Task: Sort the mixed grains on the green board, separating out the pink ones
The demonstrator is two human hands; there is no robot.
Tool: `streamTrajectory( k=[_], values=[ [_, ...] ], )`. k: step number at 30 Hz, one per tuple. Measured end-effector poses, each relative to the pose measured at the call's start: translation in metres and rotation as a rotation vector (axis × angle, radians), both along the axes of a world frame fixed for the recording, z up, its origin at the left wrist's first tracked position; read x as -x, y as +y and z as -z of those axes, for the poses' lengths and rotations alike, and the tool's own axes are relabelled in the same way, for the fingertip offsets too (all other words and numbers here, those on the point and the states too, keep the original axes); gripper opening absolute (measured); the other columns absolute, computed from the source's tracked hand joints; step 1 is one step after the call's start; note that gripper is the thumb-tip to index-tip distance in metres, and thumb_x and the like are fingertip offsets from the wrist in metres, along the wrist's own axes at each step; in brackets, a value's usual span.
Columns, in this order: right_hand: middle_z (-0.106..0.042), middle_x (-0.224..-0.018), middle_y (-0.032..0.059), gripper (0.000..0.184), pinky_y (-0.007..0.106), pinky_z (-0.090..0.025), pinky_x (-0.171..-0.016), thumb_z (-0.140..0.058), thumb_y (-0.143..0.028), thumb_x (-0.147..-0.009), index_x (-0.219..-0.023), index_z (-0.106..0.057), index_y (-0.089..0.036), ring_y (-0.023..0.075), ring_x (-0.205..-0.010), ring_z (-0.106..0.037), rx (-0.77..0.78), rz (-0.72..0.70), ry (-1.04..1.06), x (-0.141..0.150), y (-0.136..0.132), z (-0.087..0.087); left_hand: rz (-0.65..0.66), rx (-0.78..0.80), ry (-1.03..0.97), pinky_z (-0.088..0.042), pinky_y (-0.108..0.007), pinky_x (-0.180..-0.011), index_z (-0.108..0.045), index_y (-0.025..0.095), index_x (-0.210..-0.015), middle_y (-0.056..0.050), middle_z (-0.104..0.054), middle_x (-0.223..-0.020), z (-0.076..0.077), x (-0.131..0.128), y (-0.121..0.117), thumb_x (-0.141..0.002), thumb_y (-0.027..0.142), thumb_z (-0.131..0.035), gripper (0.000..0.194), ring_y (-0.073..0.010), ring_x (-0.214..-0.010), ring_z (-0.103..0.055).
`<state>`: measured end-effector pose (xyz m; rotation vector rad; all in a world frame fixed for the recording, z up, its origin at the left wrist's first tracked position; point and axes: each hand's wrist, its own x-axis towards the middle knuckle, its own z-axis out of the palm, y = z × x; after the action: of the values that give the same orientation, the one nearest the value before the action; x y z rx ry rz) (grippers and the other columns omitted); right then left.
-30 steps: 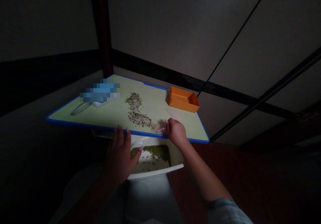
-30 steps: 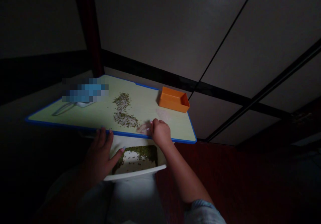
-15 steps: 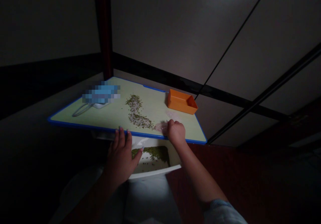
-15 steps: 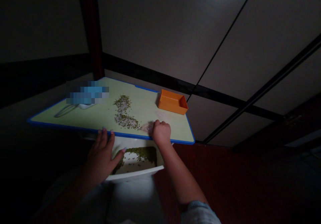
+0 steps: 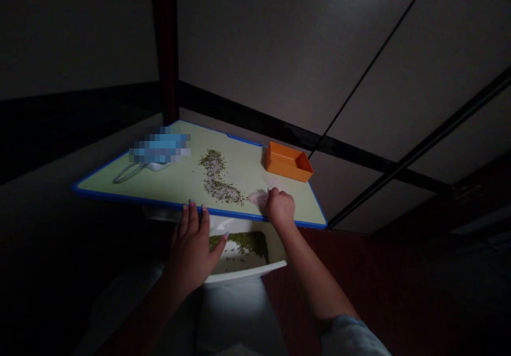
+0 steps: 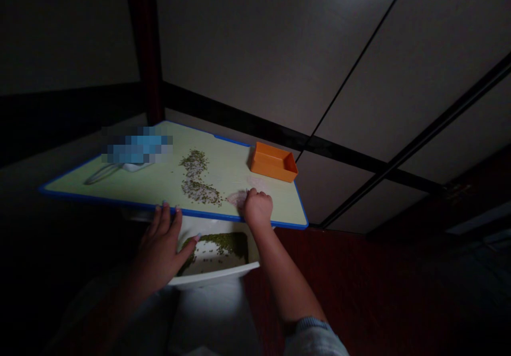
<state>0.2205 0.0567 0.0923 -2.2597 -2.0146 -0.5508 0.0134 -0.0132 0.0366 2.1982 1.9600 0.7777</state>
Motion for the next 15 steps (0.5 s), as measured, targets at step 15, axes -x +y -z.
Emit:
streamTrajectory(
  k=[15],
  values=[
    [-0.07,-0.085,0.0118,0.021,0.028,-0.04,-0.066,-0.043,-0.028,-0.092,-0.093,-0.06,-0.015,0.0218,-0.078,-0.066,-0.031,0.056,0.125,-0.015,0.0,0.004,0.001,0.004,-0.011,-0.029,-0.052,-0.109,-0.032,0.001,-0.139,-0.026,-0.013,-0.153,0.0,0.0,-0.001,-0.082,0.049,-0.036,0.075,-0.0355,-0.144,-0.008]
  ],
)
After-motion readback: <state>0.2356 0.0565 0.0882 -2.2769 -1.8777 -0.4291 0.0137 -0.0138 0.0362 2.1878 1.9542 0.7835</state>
